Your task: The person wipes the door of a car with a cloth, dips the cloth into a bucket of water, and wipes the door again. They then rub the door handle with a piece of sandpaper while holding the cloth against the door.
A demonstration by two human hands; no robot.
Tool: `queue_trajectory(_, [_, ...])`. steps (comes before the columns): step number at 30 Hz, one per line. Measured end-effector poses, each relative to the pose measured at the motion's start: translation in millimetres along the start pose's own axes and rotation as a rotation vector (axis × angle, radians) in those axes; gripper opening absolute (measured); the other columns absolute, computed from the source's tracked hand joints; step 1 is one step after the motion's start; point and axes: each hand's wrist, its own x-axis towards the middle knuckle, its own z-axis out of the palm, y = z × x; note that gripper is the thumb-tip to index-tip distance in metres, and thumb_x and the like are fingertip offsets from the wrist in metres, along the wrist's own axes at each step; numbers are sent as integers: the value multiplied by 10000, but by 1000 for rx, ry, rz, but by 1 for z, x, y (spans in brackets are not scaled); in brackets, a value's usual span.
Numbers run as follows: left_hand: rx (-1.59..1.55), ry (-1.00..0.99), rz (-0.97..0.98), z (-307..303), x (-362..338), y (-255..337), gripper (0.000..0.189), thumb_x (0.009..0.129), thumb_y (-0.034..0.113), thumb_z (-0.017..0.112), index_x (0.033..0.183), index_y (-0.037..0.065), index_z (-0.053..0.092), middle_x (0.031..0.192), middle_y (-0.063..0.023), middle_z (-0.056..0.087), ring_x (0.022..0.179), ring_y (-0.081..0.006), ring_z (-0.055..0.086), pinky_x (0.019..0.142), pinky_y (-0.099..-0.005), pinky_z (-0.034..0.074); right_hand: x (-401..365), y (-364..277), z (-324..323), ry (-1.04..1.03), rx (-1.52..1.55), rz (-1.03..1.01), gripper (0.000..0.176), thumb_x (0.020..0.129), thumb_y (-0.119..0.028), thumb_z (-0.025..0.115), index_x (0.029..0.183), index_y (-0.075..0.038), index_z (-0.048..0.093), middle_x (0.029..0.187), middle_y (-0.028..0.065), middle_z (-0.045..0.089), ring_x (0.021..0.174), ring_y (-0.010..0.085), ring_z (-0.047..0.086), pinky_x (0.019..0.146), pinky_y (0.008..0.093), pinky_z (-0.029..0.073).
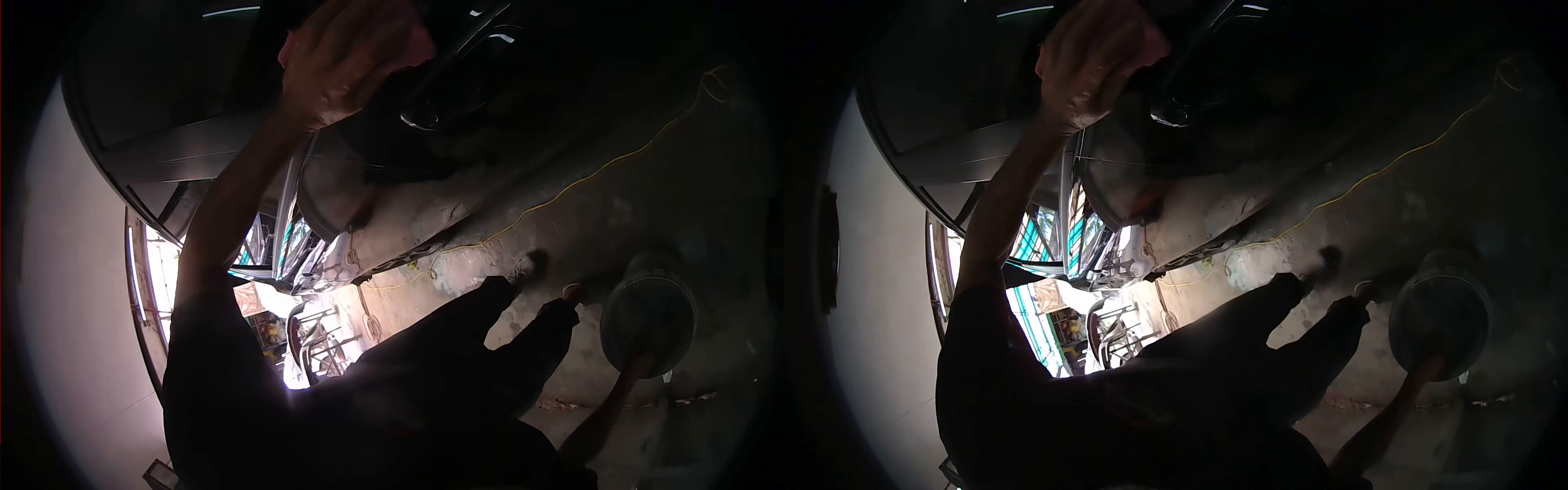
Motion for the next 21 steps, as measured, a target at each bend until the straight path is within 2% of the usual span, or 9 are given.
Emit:
queue_trajectory(1, [-7, 31, 3, 3, -1, -1, 538, 852, 281, 753, 1357, 163, 614, 1454, -209, 520, 1248, -449, 561, 979, -500, 502, 17, -13, -23, -43, 41, 72, 470, 1058, -254, 444, 1450, -4, 512, 1489, 215, 501, 1347, 392, 501, 1146, 505, 404])
queue_trajectory(5, [-102, 64, -14, 6, -1, -1, 565, 766, 229, 793, 1307, 150, 650, 1465, -202, 510, 1265, -449, 553, 1020, -502, 497, 99, -124, -138, -237, -140, 196, 451, 1017, -252, 507, 1386, 0, 570, 1371, 247, 589, 1246, 404, 582, 1082, 509, 452])
queue_trajectory(7, [-124, 14, -51, -3, 5, 2, 547, 745, 212, 799, 1269, 126, 665, 1440, -203, 532, 1268, -440, 550, 1035, -495, 496, 135, -185, -192, -371, -241, 222, 442, 996, -250, 538, 1354, 2, 599, 1312, 263, 632, 1196, 410, 623, 1051, 511, 476])
queue_trajectory(8, [-134, 4, -58, -5, 4, 1, 537, 746, 210, 796, 1259, 119, 668, 1431, -204, 541, 1269, -437, 549, 1036, -491, 496, 135, -192, -193, -350, -335, 125, 422, 984, -227, 544, 1319, 22, 611, 1294, 272, 638, 1178, 422, 630, 1021, 515, 489])
queue_trajectory(11, [-109, -69, -77, -19, 9, 4, 495, 765, 213, 783, 1232, 91, 675, 1394, -198, 571, 1270, -419, 551, 1044, -478, 490, 147, -209, -216, 69, 59, -1, 415, 986, -218, 533, 1296, 43, 622, 1267, 269, 654, 1168, 434, 632, 1024, 510, 486])
queue_trajectory(12, [-123, -54, -79, -18, 7, 5, 489, 769, 215, 781, 1230, 89, 674, 1393, -195, 573, 1270, -416, 552, 1046, -476, 488, 162, -236, -246, 120, 264, 68, 391, 990, -213, 529, 1253, 51, 652, 1253, 260, 665, 1183, 426, 627, 1028, 509, 480])
queue_trajectory(15, [-157, 44, -79, -10, 2, 3, 481, 773, 218, 781, 1226, 98, 672, 1383, -181, 578, 1275, -406, 549, 1053, -467, 482, 189, -264, -270, 218, 370, 348, 366, 993, -207, 533, 1216, 44, 678, 1248, 244, 673, 1181, 413, 629, 1025, 493, 482])
queue_trajectory(18, [-159, 42, -85, -16, 2, 3, 474, 772, 213, 779, 1221, 105, 671, 1377, -170, 580, 1281, -396, 546, 1056, -460, 480, 208, -333, -321, 394, 281, 263, 353, 987, -199, 549, 1218, 33, 678, 1231, 226, 683, 1156, 394, 640, 1015, 457, 488])
queue_trajectory(21, [-148, 38, -69, -24, 4, 5, 465, 774, 207, 775, 1215, 108, 669, 1380, -160, 579, 1291, -383, 540, 1063, -453, 475, 198, -323, -300, 465, 103, 216, 353, 984, -193, 550, 1220, 35, 678, 1215, 229, 686, 1135, 401, 640, 1015, 427, 478])
